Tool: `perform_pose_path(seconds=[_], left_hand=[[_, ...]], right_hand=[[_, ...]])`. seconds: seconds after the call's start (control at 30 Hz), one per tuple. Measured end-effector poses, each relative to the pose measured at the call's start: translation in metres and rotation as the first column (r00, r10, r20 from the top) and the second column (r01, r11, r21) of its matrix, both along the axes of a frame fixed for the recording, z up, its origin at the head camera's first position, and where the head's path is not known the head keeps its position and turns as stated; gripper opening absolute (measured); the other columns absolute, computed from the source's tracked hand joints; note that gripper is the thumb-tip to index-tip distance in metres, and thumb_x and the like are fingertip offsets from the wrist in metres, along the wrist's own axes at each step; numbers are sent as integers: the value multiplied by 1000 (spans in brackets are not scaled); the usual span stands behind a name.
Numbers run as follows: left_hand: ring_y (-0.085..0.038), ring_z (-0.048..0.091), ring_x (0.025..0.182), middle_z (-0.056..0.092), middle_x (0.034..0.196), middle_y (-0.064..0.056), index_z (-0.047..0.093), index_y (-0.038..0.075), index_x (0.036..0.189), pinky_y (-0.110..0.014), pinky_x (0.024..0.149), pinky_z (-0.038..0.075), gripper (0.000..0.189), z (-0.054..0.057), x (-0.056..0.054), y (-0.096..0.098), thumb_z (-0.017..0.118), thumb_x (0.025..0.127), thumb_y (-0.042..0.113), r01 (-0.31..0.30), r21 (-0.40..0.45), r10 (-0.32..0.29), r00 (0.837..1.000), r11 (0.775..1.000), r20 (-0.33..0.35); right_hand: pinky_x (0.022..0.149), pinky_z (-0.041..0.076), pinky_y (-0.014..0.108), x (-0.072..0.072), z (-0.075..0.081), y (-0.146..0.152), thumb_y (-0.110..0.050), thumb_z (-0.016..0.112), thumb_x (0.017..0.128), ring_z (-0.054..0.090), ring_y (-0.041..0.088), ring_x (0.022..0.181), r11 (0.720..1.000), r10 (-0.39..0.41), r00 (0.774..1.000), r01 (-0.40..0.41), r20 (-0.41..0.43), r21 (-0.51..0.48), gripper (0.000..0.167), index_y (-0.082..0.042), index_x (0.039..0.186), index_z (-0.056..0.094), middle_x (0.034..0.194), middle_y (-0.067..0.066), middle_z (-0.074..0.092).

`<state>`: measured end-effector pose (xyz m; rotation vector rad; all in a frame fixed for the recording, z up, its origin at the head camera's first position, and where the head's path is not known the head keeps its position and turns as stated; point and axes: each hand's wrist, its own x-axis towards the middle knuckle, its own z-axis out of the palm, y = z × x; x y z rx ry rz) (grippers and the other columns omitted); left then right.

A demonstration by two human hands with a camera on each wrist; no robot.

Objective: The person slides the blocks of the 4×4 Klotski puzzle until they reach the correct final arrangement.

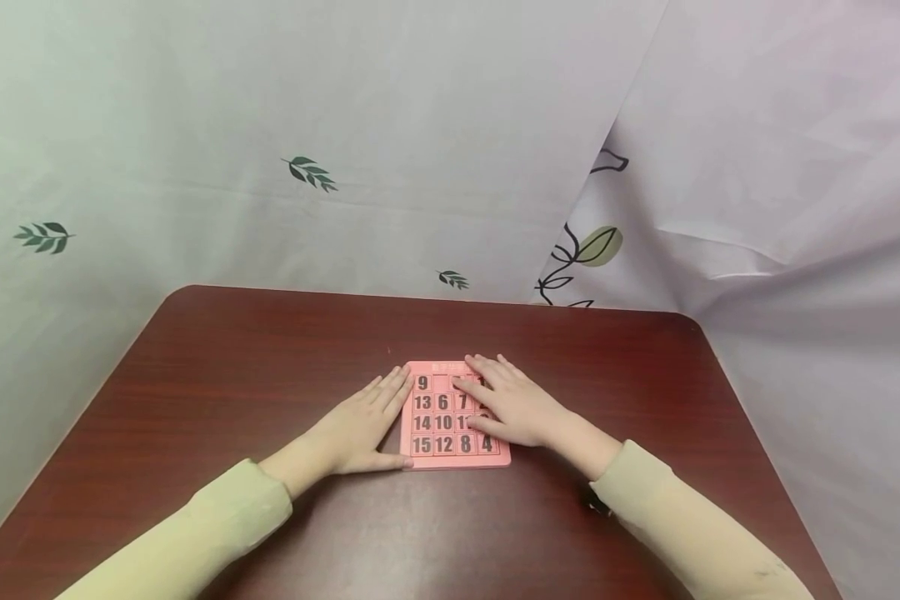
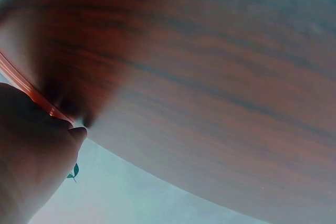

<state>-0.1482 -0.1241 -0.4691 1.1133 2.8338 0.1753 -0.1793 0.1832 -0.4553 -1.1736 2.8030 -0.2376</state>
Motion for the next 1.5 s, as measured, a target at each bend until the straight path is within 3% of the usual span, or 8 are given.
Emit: perform_pose_path(seconds=[0.3, 0.6, 0.93, 1.5], left_hand=[[-39, 24, 164, 18, 176, -25, 24, -6, 166, -51, 132, 30, 117, 2, 1, -3, 65, 90, 73, -6, -6, 6, 1000, 1000, -5], [-39, 23, 164, 18, 176, -25, 25, -6, 165, -52, 132, 30, 116, -2, 1, -2, 63, 91, 74, -2, 4, 2, 1000, 1000, 4], [-39, 23, 164, 18, 176, -25, 25, -7, 165, -52, 133, 29, 114, -3, 0, -1, 63, 92, 73, 2, -4, -2, 1000, 1000, 2], [-39, 24, 164, 19, 176, -25, 27, -7, 164, -52, 132, 30, 114, 0, 1, 0, 64, 91, 73, 3, 1, -3, 1000, 1000, -5]], right_hand=[[134, 21, 59, 2, -1, 8, -50, 63, 102, 31, 37, 161, 1000, -21, 1000, 21, -5, -5, 72, -18, 163, 44, 173, 19, 33], [134, 22, 59, 2, 2, -22, -51, 60, 105, 32, 36, 161, 998, 68, 997, -67, -29, 15, 70, -16, 163, 43, 172, 19, 34], [137, 18, 51, 0, 4, -43, -55, 55, 106, 27, 33, 164, 993, 87, 996, -87, -3, 85, 71, -17, 165, 41, 175, 16, 29], [136, 18, 55, 3, 0, -8, -53, 58, 105, 28, 36, 163, 999, 13, 1000, -12, -20, 53, 70, -18, 164, 42, 175, 19, 29]])
